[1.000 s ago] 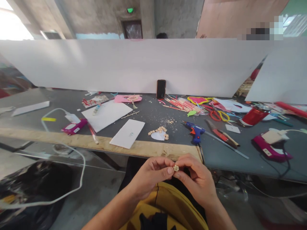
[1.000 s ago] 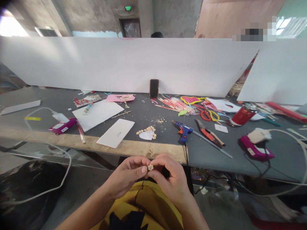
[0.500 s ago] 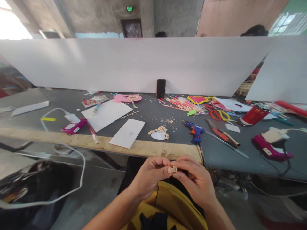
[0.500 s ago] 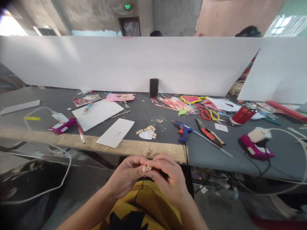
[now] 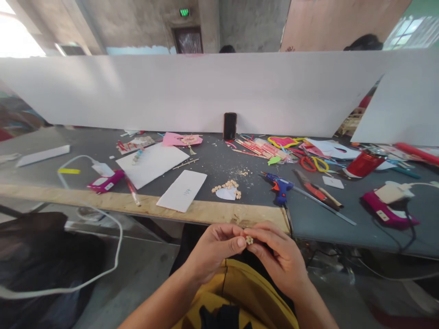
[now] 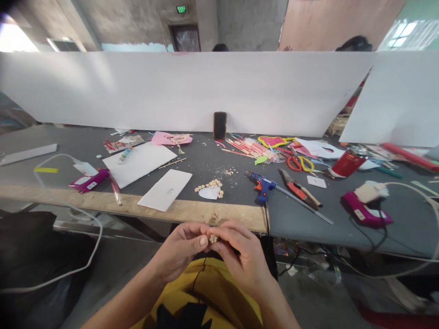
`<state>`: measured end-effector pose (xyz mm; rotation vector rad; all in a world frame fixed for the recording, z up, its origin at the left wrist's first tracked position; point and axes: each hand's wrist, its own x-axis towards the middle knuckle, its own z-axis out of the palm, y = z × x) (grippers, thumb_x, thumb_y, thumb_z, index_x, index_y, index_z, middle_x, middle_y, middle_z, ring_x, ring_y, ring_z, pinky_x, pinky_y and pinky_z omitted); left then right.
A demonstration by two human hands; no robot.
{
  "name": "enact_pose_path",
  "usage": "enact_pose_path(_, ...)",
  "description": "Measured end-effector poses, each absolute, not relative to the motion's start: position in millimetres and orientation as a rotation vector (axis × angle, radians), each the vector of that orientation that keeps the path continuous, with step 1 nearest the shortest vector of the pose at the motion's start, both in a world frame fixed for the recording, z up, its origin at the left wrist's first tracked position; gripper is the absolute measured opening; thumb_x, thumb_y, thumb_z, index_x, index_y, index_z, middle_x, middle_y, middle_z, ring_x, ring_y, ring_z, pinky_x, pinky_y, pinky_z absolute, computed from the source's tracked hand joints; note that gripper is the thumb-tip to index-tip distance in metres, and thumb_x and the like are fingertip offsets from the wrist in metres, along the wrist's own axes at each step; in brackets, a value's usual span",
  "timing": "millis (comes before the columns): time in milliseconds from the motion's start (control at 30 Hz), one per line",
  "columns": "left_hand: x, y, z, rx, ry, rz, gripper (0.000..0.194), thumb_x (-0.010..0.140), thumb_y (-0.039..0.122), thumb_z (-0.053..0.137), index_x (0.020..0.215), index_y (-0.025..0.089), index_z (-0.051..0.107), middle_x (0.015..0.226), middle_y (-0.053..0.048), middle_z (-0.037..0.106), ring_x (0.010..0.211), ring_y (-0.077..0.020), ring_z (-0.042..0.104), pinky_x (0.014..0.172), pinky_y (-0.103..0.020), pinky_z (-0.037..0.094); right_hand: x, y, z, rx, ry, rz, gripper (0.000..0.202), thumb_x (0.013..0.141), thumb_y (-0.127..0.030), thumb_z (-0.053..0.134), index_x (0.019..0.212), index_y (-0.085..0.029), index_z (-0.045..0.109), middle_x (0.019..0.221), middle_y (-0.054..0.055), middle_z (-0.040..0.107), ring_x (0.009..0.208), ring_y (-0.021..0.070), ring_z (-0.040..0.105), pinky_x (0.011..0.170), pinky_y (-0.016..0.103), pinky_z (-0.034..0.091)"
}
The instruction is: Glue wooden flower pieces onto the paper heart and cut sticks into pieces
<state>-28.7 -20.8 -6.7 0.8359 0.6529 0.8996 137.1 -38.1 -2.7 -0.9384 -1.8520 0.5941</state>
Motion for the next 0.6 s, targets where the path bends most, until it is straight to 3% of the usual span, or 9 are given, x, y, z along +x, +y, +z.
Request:
enact_pose_path(200, -27.4, -22.1, -5.4, 0.84, 0.639, 0.901, 0.015, 0.068, 0.027, 0.075, 0.068, 0.012, 0.07, 0.061, 0.0, 0.058, 0.059, -0.0081, 0.047, 0.063, -0.021, 0.036, 138.1, -39.1, -1.7, -0.934, -1.853, 0.579, 0.031, 0.08, -0.014, 0.06, 0.108, -0.026, 0.06, 0.088, 0.003, 0.064, 0.078, 0.0145, 0.061, 0.068, 0.025, 0.052)
enact_pose_path(367, -28.1, -22.0, -7.5, 0.822, 0.623, 0.865, 0.018, 0.07, 0.03, 0.074, 0.072, 0.012, 0.072, 0.06, -0.001, 0.057, 0.06, -0.0096, 0.047, 0.065, -0.023, 0.036, 137.5, -40.2, -0.3, -0.929, -1.836, 0.631, 0.023, 0.079, -0.014, 0.06, 0.1, -0.024, 0.062, 0.085, 0.003, 0.063, 0.075, 0.0135, 0.06, 0.066, 0.025, 0.051)
enact_pose_path(600, -31.1, -22.2, -12.6, 0.91, 0.627, 0.892, 0.02, 0.075, 0.031, 0.069, 0.076, 0.011, 0.072, 0.062, -0.002, 0.057, 0.063, -0.0105, 0.046, 0.066, -0.023, 0.036, 138.2, -39.9, 3.4, -0.963, -1.906, 0.462, 0.021, 0.081, -0.015, 0.058, 0.1, -0.024, 0.063, 0.088, 0.004, 0.062, 0.078, 0.0141, 0.061, 0.067, 0.024, 0.052)
